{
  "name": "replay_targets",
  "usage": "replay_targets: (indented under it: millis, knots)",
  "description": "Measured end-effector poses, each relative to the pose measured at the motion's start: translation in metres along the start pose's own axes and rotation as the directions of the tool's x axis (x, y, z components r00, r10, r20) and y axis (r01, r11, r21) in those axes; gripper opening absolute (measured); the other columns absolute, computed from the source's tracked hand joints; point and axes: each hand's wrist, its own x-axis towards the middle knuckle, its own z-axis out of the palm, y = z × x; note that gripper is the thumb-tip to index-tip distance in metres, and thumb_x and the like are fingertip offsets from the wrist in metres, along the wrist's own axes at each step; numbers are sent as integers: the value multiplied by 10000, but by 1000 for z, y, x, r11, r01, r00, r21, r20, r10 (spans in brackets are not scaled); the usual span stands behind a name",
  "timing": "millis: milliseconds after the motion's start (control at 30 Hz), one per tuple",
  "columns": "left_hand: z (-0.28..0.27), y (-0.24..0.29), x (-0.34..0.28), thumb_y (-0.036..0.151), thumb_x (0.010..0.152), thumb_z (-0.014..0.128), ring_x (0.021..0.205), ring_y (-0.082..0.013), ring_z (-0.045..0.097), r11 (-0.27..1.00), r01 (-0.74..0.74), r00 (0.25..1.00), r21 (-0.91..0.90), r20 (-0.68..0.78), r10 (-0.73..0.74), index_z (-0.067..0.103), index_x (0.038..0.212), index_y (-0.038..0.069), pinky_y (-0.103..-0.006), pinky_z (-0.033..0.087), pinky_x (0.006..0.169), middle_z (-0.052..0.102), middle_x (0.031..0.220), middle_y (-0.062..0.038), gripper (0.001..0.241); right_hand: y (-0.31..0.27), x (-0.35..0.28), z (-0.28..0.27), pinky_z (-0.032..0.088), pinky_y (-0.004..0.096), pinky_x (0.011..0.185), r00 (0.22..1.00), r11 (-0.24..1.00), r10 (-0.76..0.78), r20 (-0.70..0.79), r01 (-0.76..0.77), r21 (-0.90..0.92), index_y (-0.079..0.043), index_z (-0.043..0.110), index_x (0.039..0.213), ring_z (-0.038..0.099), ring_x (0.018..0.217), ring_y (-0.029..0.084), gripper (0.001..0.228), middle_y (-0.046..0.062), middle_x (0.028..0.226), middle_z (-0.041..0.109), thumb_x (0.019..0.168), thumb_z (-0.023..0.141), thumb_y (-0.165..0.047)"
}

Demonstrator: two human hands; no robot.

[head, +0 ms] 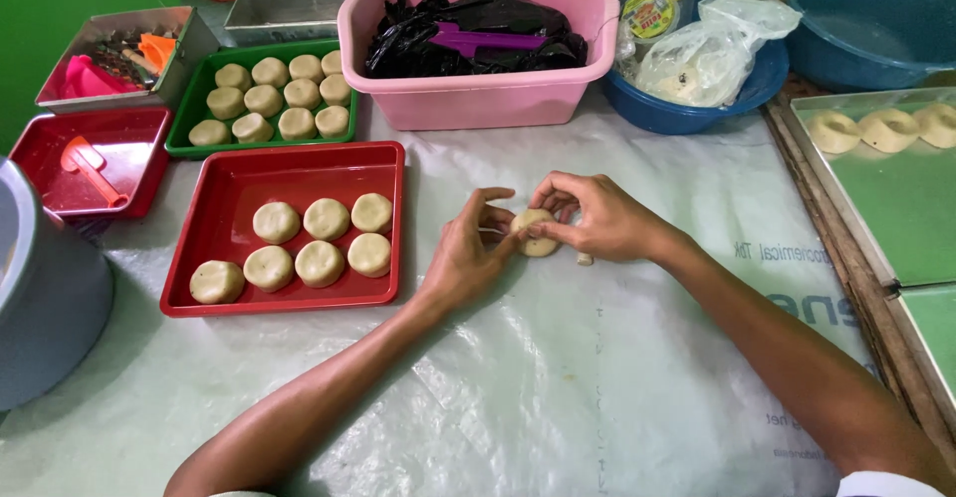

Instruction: Shaping dough into donut shapes and placing them on baking trays.

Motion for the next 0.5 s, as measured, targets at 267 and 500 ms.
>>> replay_targets:
  millis: [267,500]
  knots:
    - [6,27,15,83,872,796,921,-163,674,983,-42,993,-177,-119,21,511,1392,97,-283,618,859,738,998,-106,593,-6,5,-20,609,275,835,998,918,65,-16,-53,392,20,698,1205,662,949,110,305,73,1040,726,918,733,-76]
    - [38,64,43,131,997,675,984,-220,676,980,-196,973,-26,-131,191,508,1346,61,-363,629,835,678,1100,-139,394,-7,-6,-89,608,199,694,983,895,155,-100,-97,436,-42,717,1131,735,829,86,224,27,982,768,915,734,-100]
